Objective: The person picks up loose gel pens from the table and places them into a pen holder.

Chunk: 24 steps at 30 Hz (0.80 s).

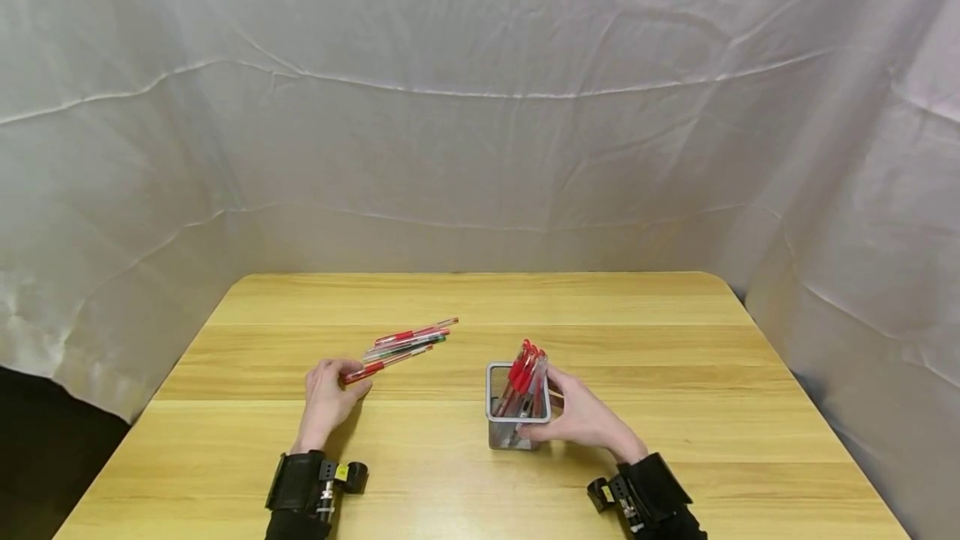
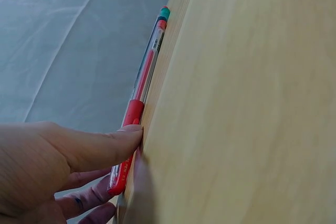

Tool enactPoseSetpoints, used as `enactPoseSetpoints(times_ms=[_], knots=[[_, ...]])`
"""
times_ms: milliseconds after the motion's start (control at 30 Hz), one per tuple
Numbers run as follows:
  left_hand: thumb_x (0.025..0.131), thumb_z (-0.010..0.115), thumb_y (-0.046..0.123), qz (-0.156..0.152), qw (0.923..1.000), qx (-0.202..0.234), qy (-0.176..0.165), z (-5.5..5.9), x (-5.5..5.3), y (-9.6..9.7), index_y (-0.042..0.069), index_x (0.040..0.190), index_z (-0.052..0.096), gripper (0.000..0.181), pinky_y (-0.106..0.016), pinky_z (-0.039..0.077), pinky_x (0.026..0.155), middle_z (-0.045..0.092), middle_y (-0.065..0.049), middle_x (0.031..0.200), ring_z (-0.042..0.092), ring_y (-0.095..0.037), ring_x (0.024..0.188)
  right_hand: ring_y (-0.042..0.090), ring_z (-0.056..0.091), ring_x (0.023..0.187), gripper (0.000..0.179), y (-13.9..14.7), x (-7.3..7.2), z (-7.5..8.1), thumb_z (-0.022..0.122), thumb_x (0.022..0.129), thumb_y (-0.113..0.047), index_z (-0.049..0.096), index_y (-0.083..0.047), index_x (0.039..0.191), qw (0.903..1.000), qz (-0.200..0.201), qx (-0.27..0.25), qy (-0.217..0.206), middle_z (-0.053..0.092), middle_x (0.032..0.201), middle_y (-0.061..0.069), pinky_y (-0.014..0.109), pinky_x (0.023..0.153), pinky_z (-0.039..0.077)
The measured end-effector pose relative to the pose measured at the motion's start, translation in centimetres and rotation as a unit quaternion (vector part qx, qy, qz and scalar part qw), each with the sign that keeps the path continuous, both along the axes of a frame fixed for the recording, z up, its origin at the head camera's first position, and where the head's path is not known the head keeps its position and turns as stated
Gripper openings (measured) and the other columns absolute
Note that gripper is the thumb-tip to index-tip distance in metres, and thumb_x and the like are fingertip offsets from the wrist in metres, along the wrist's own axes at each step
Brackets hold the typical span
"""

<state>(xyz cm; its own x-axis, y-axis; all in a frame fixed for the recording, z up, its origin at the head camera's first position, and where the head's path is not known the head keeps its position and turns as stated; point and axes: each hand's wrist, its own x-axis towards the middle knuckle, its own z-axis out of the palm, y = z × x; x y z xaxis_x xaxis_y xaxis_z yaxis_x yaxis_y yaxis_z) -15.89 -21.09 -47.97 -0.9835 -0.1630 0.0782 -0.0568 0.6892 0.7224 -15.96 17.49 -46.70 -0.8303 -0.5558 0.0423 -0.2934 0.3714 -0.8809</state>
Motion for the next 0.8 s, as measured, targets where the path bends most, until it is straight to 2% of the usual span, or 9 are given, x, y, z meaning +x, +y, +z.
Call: enactPoseSetpoints(times_ms=[167,400,533,733,800], knots=[[0.089,0.072,0.004,0.0,1.0,-0.004,0.009,-0.12,-0.08,0.03,-0.008,0.107,0.068,0.023,-0.058,0.029,0.108,0.06,-0.029,0.112,0.046,-0.045,0.118,0.044,0.054,0.131,0.093,-0.02,-0.04,-0.08,0.087,0.077,-0.027,0.037,0.0,0.151,1.0,0.001,-0.003,0.001,0.06,0.136,0.02,0.06,0.111,0.044],[0.089,0.072,0.005,-0.002,1.0,-0.002,0.0,-0.11,-0.21,0.05,-0.006,0.1,0.071,0.015,-0.055,0.029,0.102,0.059,-0.025,0.106,0.045,-0.041,0.113,0.043,0.055,0.13,0.094,0.02,-0.09,-0.09,0.087,0.076,-0.027,0.037,-0.001,0.151,1.0,-0.006,0.004,0.003,0.062,0.135,0.018,0.06,0.11,0.045],[0.091,0.07,0.005,-0.008,0.9999,-0.006,-0.004,-0.15,-0.23,-0.01,-0.006,0.098,0.072,0.013,-0.055,0.029,0.103,0.058,-0.024,0.106,0.045,-0.04,0.112,0.043,0.055,0.13,0.094,0.0,-0.11,-0.05,0.087,0.076,-0.027,0.038,-0.002,0.152,1.0,-0.008,0.004,0.002,0.062,0.135,0.017,0.06,0.11,0.045],[0.092,0.068,0.006,-0.006,0.9999,-0.001,-0.016,-0.04,-0.21,-0.22,-0.008,0.101,0.071,0.016,-0.056,0.036,0.099,0.057,-0.026,0.112,0.044,-0.044,0.117,0.042,0.056,0.13,0.091,-0.07,-0.16,0.04,0.087,0.076,-0.028,0.04,-0.003,0.15,0.9999,-0.008,0.007,0.004,0.063,0.134,0.016,0.06,0.11,0.046],[0.092,0.068,0.006,-0.004,0.9998,0.003,-0.018,0.1,-0.27,-0.31,-0.008,0.103,0.071,0.018,-0.051,0.042,0.095,0.06,-0.027,0.112,0.049,-0.041,0.113,0.042,0.057,0.129,0.091,-0.09,-0.2,0.06,0.087,0.076,-0.028,0.041,-0.003,0.15,0.9999,-0.004,0.008,0.007,0.063,0.133,0.016,0.059,0.109,0.046]])
